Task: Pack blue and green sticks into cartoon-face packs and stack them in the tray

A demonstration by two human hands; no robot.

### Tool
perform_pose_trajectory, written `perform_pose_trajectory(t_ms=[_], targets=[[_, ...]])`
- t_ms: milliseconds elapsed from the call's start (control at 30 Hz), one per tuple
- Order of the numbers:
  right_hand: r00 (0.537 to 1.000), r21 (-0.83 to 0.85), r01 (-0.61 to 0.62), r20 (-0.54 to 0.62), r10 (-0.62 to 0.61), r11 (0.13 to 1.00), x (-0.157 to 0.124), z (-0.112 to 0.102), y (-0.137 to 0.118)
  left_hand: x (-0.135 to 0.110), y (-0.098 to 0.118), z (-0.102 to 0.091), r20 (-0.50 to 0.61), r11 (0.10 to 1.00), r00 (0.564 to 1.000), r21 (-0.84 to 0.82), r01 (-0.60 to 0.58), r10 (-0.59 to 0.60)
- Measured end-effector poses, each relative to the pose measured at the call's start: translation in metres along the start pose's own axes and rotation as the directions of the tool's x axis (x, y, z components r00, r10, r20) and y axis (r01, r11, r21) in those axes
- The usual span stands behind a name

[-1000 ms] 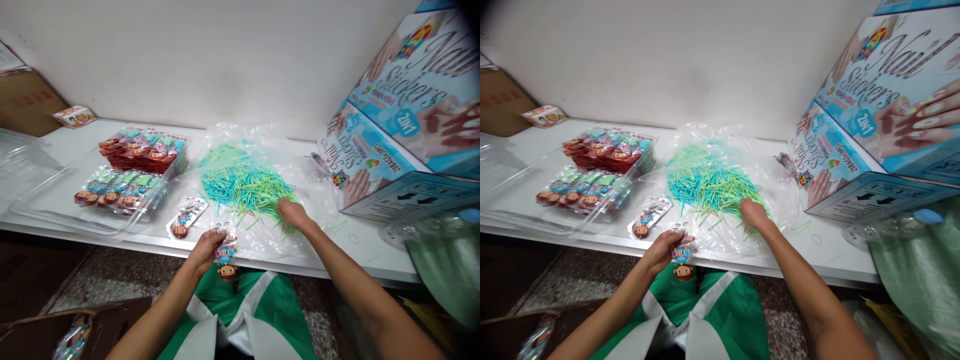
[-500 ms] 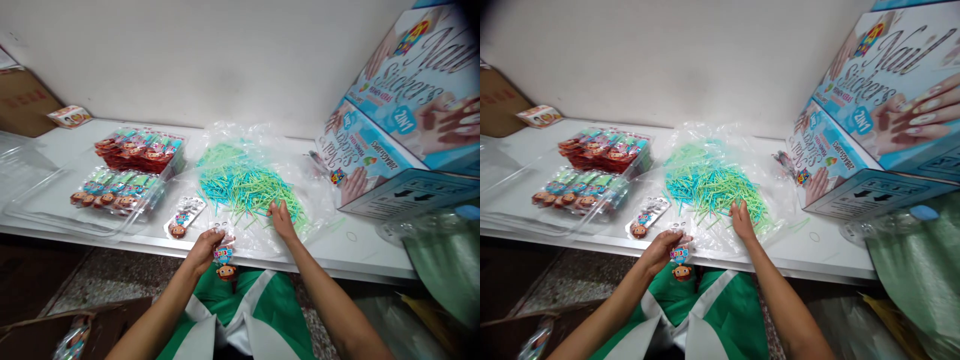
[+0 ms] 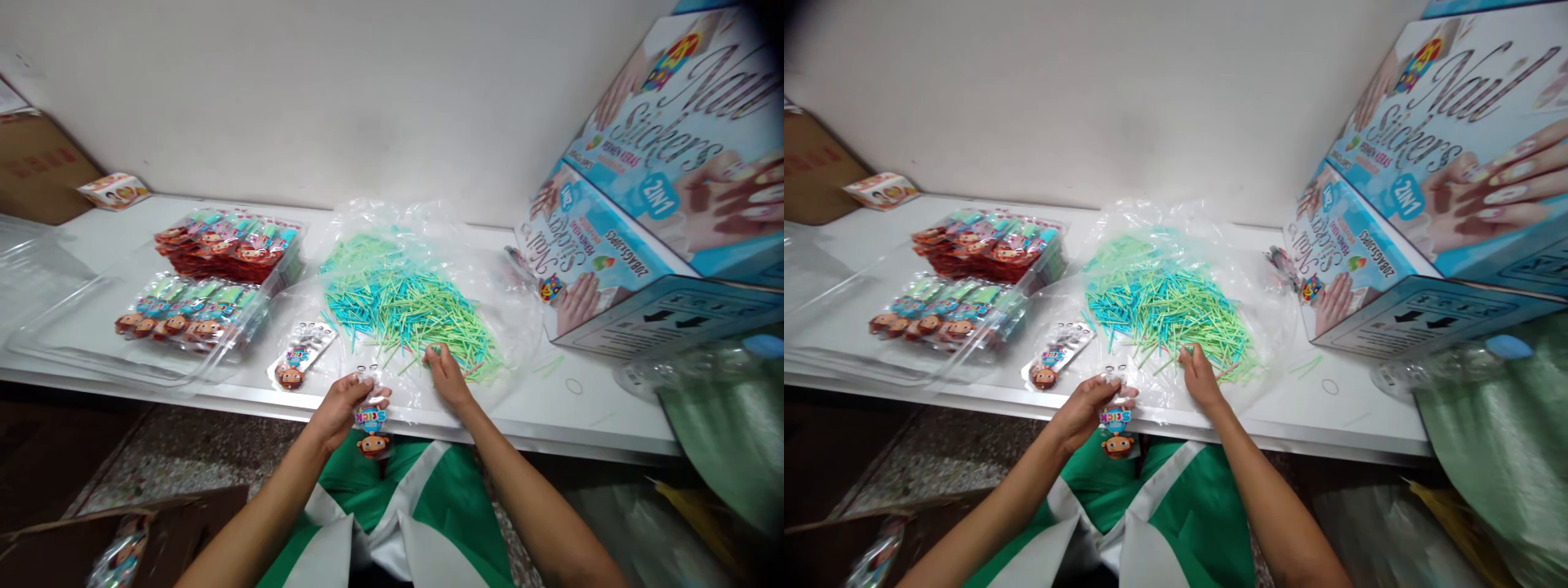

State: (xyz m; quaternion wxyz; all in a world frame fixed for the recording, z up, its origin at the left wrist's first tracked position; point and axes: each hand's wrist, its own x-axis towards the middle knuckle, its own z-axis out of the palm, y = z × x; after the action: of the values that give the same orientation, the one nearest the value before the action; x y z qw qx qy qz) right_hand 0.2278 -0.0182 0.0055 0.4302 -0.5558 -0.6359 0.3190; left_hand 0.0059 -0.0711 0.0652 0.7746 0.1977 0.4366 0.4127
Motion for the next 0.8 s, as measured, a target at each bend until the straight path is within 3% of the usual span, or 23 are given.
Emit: perform_pose_trajectory(t_ms=[133,333,533,600,667,733,800], targets=[[0.996,-0.001,0.015,-0.084,-0.015,1.000,0.005,-0.002,-0.003,0.000,-0.002,0.002,0.038,0.998,0.998,0.047,-0.045,0.043],[0.987,-0.002,0.047,-0.153,-0.047,0.999,0.011,-0.005,-0.010,0.000,-0.003,0.001,0.051,0.999,0.999,0.049,-0.021,0.019],[0.944,-0.125,0.025,-0.324,-0.065,0.992,0.037,-0.038,-0.028,-0.002,-0.001,-0.005,0.023,0.997,0.999,0.075,-0.032,0.030],[0.967,-0.308,-0.088,-0.253,0.007,0.947,0.041,-0.048,-0.030,-0.002,0.000,-0.005,0.014,0.997,0.999,0.077,-0.029,0.028],[0.980,-0.506,-0.194,-0.135,0.146,0.840,0.039,-0.053,-0.025,-0.002,0.000,-0.004,0.018,0.997,1.000,0.070,-0.026,0.025],[0.962,-0.620,-0.237,-0.045,0.268,0.748,0.032,-0.051,-0.017,-0.001,-0.001,-0.004,0.026,0.998,0.999,0.060,-0.025,0.024],[0.945,-0.653,-0.251,-0.005,0.327,0.715,0.023,-0.045,-0.007,0.000,-0.002,-0.004,0.029,0.999,0.999,0.050,-0.018,0.016]])
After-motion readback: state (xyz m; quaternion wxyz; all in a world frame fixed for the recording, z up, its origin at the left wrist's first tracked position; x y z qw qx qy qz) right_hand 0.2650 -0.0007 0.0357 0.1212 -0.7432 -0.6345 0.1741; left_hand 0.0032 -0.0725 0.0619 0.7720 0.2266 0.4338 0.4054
